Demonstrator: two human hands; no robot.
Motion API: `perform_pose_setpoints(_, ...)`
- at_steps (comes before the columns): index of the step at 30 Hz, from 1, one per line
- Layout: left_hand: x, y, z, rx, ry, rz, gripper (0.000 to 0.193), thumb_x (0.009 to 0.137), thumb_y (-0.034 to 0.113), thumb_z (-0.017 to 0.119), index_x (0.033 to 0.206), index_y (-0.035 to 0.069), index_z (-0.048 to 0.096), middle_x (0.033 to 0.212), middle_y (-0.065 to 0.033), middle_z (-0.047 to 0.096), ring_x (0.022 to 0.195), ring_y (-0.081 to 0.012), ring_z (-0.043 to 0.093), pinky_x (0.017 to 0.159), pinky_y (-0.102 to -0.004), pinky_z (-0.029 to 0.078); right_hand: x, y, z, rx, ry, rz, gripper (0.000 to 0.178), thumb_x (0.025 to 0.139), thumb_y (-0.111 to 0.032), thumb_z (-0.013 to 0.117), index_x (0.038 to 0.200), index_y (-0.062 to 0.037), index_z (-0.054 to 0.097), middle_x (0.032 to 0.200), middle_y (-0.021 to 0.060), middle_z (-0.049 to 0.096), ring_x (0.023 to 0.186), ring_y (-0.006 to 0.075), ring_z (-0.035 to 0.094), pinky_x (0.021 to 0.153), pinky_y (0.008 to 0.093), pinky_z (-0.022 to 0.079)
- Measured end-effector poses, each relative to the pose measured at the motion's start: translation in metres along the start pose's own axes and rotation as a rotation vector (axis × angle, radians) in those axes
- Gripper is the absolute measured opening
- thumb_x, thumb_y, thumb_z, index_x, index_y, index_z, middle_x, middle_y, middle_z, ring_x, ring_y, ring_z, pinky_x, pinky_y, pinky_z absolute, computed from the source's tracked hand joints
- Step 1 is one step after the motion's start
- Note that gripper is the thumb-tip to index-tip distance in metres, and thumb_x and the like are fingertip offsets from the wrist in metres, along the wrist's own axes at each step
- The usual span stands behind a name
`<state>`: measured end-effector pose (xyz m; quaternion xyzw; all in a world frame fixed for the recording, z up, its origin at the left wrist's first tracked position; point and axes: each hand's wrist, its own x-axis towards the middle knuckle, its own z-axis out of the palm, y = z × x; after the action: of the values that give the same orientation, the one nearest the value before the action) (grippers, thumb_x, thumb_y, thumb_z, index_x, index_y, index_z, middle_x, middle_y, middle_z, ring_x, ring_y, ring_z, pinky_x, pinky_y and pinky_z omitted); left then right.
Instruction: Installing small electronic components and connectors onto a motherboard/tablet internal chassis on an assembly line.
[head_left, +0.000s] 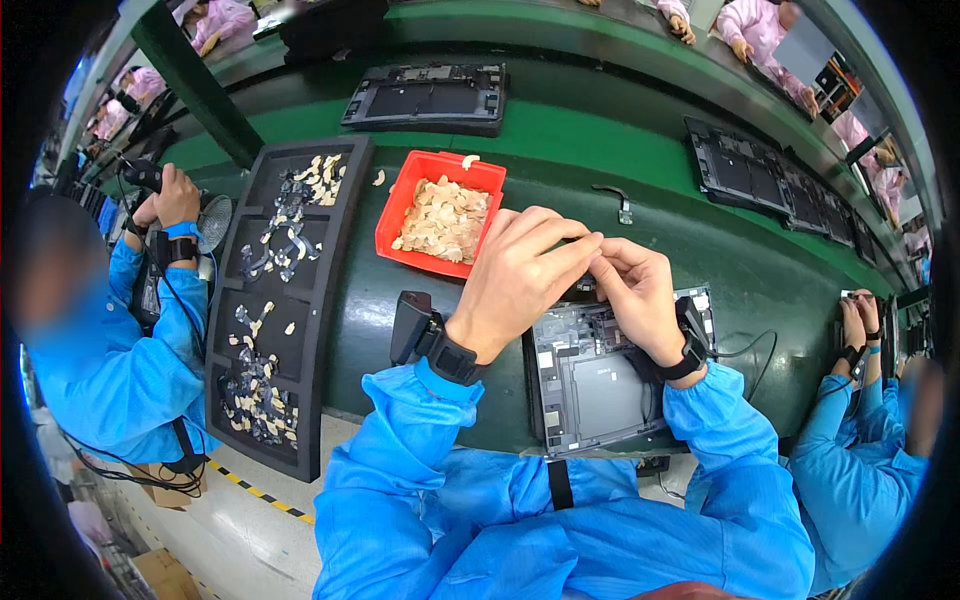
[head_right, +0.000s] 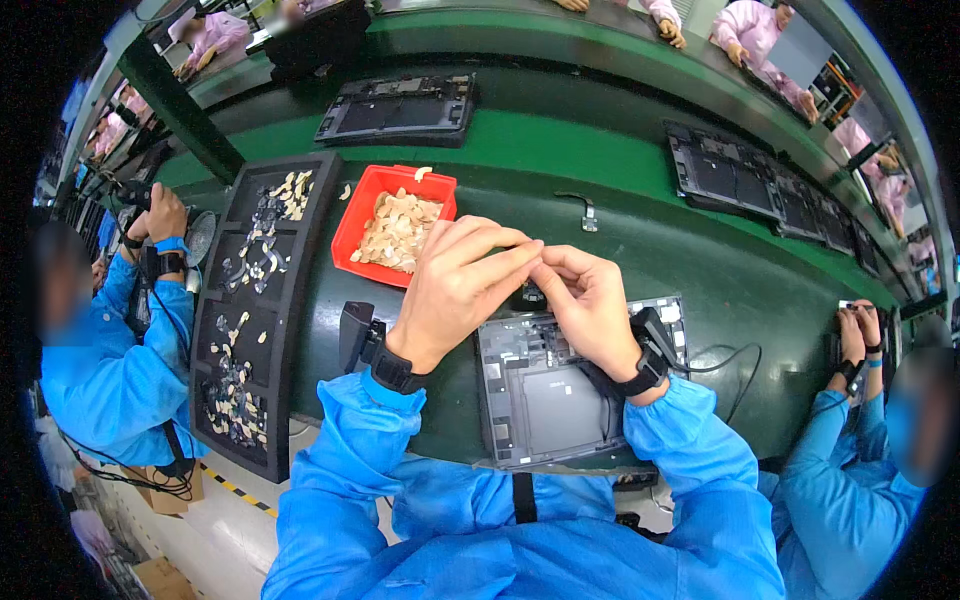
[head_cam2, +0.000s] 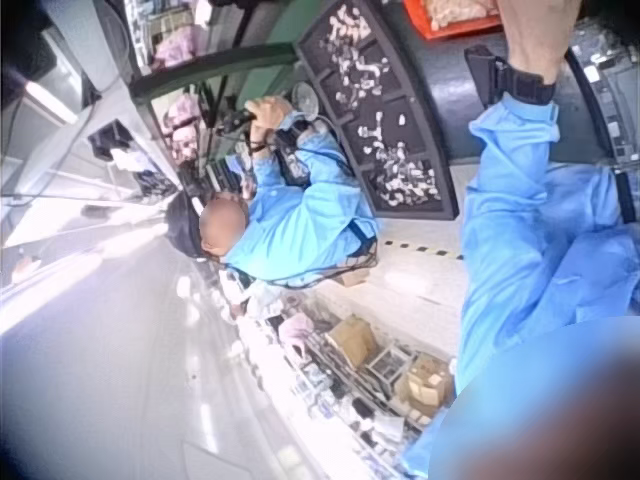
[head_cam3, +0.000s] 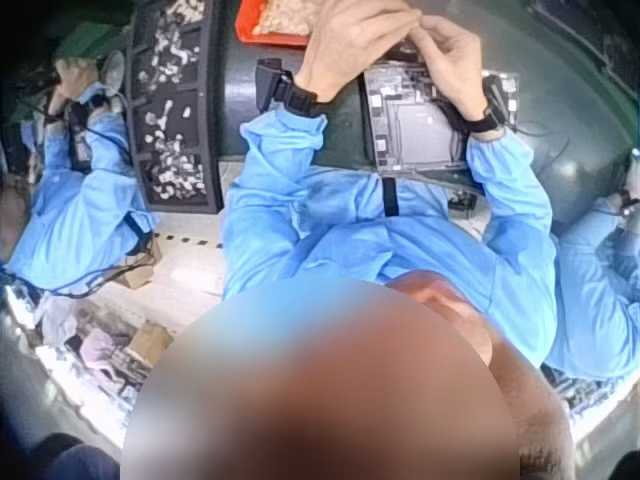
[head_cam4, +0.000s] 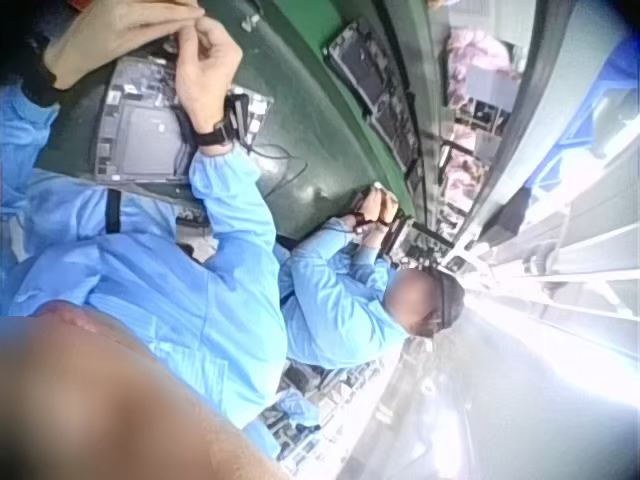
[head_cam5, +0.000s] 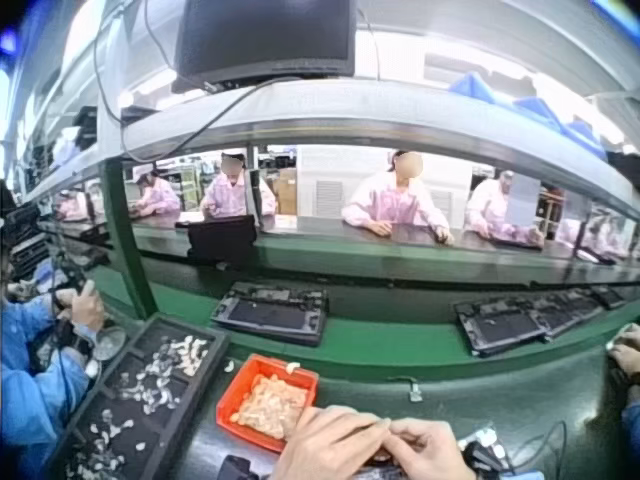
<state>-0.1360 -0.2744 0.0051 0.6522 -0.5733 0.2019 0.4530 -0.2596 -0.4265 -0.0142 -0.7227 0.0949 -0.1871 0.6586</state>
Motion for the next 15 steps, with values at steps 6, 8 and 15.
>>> perform_pose_setpoints(6, -0.004, -0.010, 0.000, -0.079, 0.030, -0.091, 0.019, 0.081, 0.008, 0.081, 0.100, 0.007, 0.080, 0.099, -0.0046, 0.075, 0.091, -0.0253, 0.068, 0.081, -0.0388, 0.050, -0.003, -0.014, -0.001, 0.180, -0.150, 0.157, 0.028, 0.106, -0.006, 0.060, 0.133, 0.0003, 0.063, 0.105, 0.0077, 0.074, 0.076, 0.0053, 0.063, 0.057, 0.0184, 0.047)
perform_pose_setpoints(8, -0.003, -0.012, -0.002, -0.055, 0.033, -0.107, 0.018, 0.082, 0.008, 0.081, 0.099, 0.007, 0.080, 0.098, -0.0048, 0.075, 0.091, -0.0251, 0.068, 0.082, -0.0387, 0.050, -0.002, -0.013, -0.002, 0.156, -0.178, 0.165, 0.029, 0.106, -0.006, 0.059, 0.134, 0.0003, 0.061, 0.106, 0.0080, 0.074, 0.076, 0.0060, 0.063, 0.056, 0.0178, 0.046)
perform_pose_setpoints(15, -0.002, -0.008, -0.004, -0.025, -0.023, -0.110, 0.017, 0.082, 0.011, 0.082, 0.098, 0.008, 0.081, 0.097, -0.0030, 0.076, 0.090, -0.0233, 0.068, 0.081, -0.0388, 0.050, 0.000, -0.005, -0.009, 0.098, -0.155, 0.157, 0.027, 0.105, -0.004, 0.059, 0.131, 0.0013, 0.064, 0.106, 0.0075, 0.075, 0.083, 0.0073, 0.065, 0.062, 0.0209, 0.050)
